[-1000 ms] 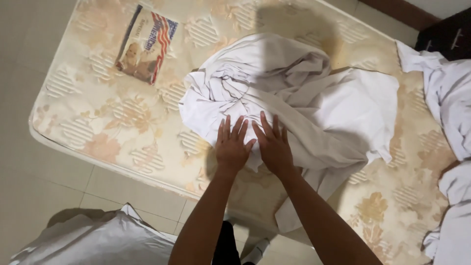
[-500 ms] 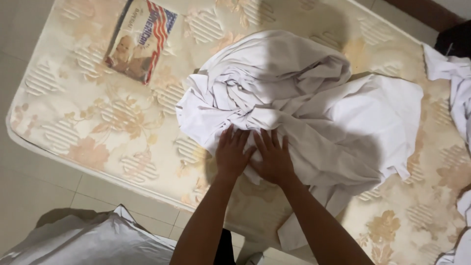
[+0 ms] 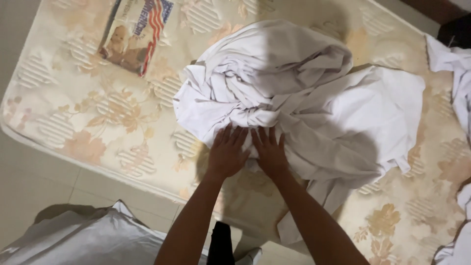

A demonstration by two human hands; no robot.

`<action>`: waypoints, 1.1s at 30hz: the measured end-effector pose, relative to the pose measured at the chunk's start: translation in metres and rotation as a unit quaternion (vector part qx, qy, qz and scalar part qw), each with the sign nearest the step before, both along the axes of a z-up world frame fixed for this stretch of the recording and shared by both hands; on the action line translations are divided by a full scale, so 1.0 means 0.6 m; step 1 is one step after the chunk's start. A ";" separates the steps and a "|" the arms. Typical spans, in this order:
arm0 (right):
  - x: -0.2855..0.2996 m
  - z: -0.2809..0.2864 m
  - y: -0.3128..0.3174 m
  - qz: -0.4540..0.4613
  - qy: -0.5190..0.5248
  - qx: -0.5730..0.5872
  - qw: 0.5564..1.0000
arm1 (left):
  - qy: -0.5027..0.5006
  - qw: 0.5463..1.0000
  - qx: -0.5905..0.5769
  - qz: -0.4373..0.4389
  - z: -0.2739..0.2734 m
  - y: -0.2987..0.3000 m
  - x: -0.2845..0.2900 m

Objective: The person folds a white bed sheet on a mattress. They smooth the fabric, fold it in half lengthwise, then fold it again into a smaller rectangle, and finally fold it into a compact bundle.

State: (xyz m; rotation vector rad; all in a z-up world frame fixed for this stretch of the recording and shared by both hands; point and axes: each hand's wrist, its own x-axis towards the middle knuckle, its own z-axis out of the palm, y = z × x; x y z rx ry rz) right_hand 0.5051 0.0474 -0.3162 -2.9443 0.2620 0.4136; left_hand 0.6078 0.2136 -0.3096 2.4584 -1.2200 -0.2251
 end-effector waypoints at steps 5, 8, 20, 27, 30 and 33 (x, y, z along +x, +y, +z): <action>-0.013 0.008 -0.003 -0.009 -0.068 0.035 0.997 | 0.065 0.997 -0.033 -0.035 0.056 0.014 0.012; -0.026 0.018 0.006 -0.007 -0.056 0.034 0.998 | 0.067 0.995 -0.013 -0.070 0.071 0.029 0.007; -0.126 0.129 0.065 -0.036 -0.104 0.057 0.992 | -0.022 0.991 -0.066 -0.116 0.125 0.076 -0.070; -0.190 0.190 0.095 -0.058 -0.126 0.056 0.989 | -0.020 0.986 -0.129 -0.102 0.179 0.097 -0.130; -0.216 0.221 0.105 -0.059 -0.150 0.056 0.985 | 0.020 0.982 -0.148 -0.113 0.228 0.107 -0.147; -0.242 0.236 0.110 -0.074 -0.148 0.059 0.984 | 0.022 0.977 -0.190 -0.099 0.272 0.117 -0.170</action>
